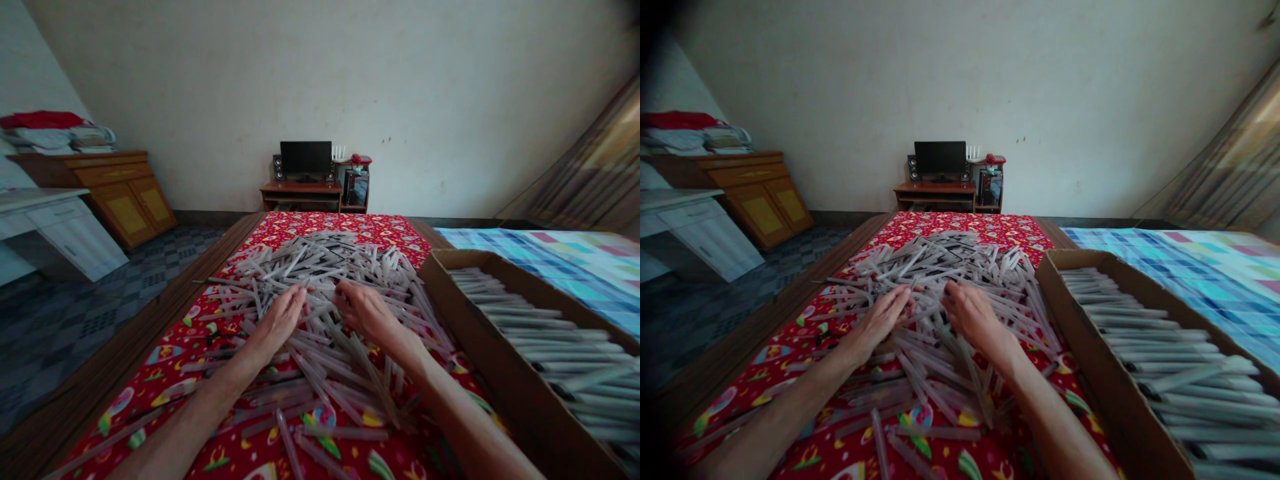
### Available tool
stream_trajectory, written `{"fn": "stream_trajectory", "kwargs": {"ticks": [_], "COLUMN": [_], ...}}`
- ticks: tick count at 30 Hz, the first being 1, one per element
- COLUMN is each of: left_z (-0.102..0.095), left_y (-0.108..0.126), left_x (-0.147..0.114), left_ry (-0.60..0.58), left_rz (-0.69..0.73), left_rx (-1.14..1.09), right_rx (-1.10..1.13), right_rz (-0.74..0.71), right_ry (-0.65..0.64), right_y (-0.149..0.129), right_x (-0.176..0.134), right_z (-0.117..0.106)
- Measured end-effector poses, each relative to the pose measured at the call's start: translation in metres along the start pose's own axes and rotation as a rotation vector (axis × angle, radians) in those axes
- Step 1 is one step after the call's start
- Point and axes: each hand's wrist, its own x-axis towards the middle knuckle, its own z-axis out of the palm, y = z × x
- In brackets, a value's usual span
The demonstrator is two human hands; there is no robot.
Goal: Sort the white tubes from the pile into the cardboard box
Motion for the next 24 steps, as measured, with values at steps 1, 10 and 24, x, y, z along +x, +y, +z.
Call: {"fn": "stream_trajectory", "kwargs": {"ticks": [1,10,24], "left_z": [-0.001,-0.001,-0.012], "left_y": [-0.001,0.021,0.03], "left_x": [0.0,-0.011,-0.014], "left_ry": [-0.026,-0.063,0.061], "left_rz": [0.047,0.285,0.473], "left_rx": [0.088,0.511,0.737], "right_rx": [0.08,1.119,1.043], "right_rz": [0.077,0.424,0.316], "right_ry": [0.027,0.152,-0.084], "right_y": [0.0,-0.005,-0.019], "right_x": [0.005,0.023,0.022], "right_z": [-0.005,-0.02,-0.032]}}
